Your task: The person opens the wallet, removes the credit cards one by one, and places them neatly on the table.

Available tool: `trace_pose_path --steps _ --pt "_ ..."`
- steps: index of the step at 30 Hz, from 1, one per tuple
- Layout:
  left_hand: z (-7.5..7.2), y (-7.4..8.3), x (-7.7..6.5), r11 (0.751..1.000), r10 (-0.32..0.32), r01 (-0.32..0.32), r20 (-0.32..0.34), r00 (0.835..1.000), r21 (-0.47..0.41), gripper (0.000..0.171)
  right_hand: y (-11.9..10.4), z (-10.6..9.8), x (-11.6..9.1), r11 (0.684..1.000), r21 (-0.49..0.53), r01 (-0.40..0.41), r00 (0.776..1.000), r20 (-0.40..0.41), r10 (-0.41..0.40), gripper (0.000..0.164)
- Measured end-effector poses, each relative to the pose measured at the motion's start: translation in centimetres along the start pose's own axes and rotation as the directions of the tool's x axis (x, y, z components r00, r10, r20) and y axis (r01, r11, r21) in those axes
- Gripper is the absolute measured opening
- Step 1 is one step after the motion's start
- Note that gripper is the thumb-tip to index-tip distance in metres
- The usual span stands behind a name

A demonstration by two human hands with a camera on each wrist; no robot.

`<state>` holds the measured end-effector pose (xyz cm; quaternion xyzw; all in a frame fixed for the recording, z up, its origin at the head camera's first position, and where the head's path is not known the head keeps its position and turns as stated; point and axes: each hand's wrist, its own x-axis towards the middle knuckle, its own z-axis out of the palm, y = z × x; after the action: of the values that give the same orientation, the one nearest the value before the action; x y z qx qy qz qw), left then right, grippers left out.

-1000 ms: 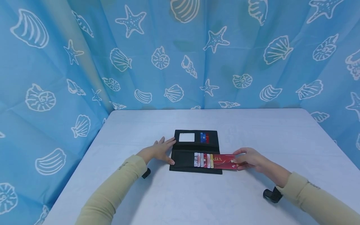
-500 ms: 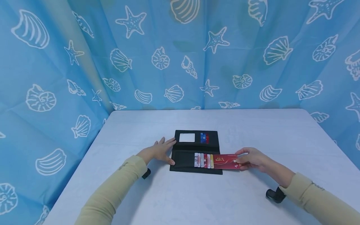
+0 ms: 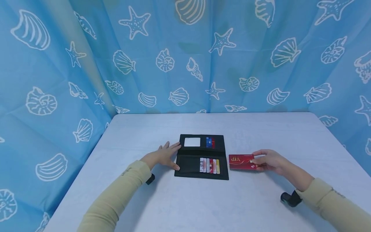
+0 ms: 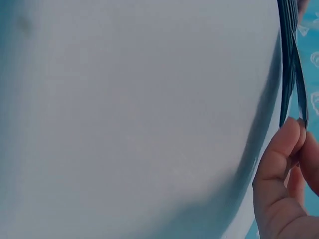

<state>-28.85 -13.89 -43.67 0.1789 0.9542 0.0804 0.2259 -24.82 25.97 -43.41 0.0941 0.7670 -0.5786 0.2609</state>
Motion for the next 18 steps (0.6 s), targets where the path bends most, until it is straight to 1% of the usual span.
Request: trace_pose_path --steps 7,14,18 --pt "0.1 -0.2 -0.1 1.000 0.011 -0.011 0.003 1.000 -0.014 0.101 -1.8 -1.0 1.3 1.000 0.031 -0.003 1.000 -0.014 0.003 0.064" --pt "0.1 -0.4 -0.1 1.000 0.021 -0.021 0.001 1.000 -0.021 0.101 -3.9 -1.6 2.9 0.995 0.092 -0.033 0.998 -0.053 0.038 0.067" --pt "0.1 -0.3 -0.1 1.000 0.013 -0.013 0.002 1.000 -0.012 0.102 -4.8 -1.8 3.9 0.994 0.105 -0.042 0.996 -0.070 0.050 0.066"
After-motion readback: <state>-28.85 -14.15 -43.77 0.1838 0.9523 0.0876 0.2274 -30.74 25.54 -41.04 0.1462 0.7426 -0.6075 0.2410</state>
